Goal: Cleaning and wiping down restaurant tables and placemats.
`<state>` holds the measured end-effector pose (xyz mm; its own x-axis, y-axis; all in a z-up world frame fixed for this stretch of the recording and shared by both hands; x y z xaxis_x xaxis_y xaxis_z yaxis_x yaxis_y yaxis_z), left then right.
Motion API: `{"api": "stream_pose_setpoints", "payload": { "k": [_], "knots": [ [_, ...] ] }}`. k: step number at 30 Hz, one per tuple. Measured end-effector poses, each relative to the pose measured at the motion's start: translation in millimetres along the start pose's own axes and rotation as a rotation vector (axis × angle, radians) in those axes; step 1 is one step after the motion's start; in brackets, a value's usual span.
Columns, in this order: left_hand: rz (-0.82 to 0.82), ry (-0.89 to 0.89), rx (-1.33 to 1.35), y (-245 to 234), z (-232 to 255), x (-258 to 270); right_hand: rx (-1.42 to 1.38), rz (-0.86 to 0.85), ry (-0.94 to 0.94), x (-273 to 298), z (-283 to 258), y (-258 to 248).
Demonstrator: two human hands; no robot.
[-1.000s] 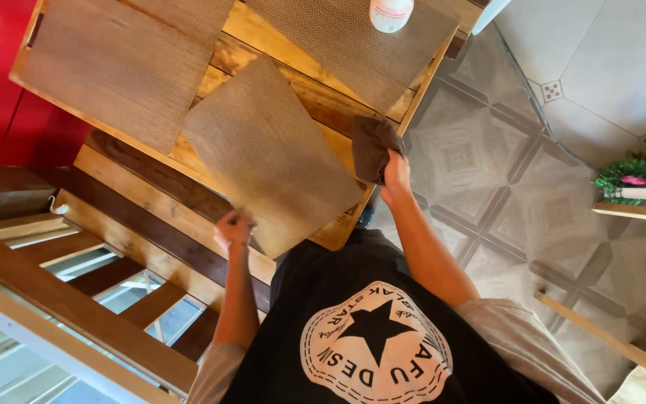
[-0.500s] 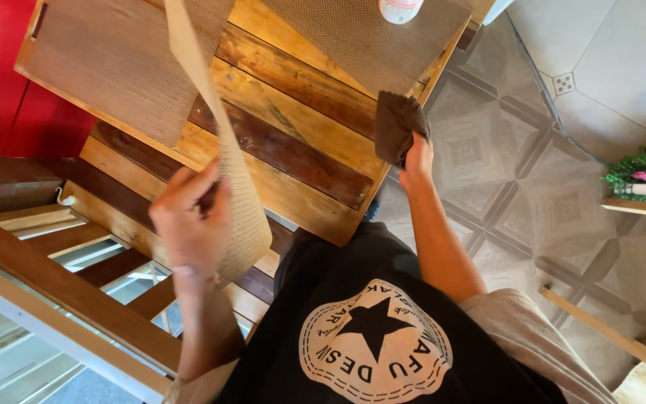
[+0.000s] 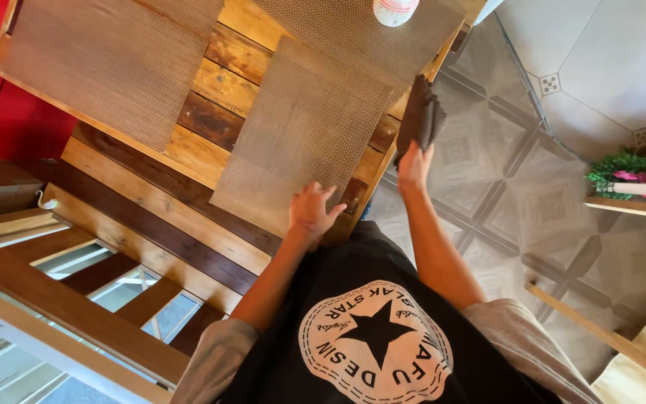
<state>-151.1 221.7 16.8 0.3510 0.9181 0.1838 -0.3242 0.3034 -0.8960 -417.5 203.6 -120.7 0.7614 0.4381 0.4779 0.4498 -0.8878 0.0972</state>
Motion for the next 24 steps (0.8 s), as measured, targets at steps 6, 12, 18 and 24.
{"api": "stream_pose_setpoints", "payload": {
  "k": [6, 12, 18, 24],
  "knots": [
    [0.22, -0.461, -0.054, -45.1, -55.5, 3.4, 0.377, -0.539, -0.625, 133.1, -61.9, 97.5],
    [0.384, -0.281, -0.427, 46.5, -116.8, 27.9, 1.269, -1.235, -1.016, 211.6, -17.9, 135.1],
    [0.083, -0.489, -0.109, -8.1, -93.5, 14.3, 1.317, -1.041, -1.216, 186.6, 15.1, 161.8],
    [-0.026, -0.543, -0.056, -9.5, -95.6, 7.8, 1.531, -0.905, -1.05, 132.3, -8.6, 253.7]
  ]
}}
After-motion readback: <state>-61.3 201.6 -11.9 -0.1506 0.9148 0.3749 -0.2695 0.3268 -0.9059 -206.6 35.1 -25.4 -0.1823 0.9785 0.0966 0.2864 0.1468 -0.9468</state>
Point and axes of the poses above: each hand's wrist, its own x-axis away from the middle knuckle, its own y-axis out of the palm, z = x × y, the point moved 2 cm from there along -x, towards the middle knuckle, and after that the axes turned 13 degrees about z, right-handed, at the moved point
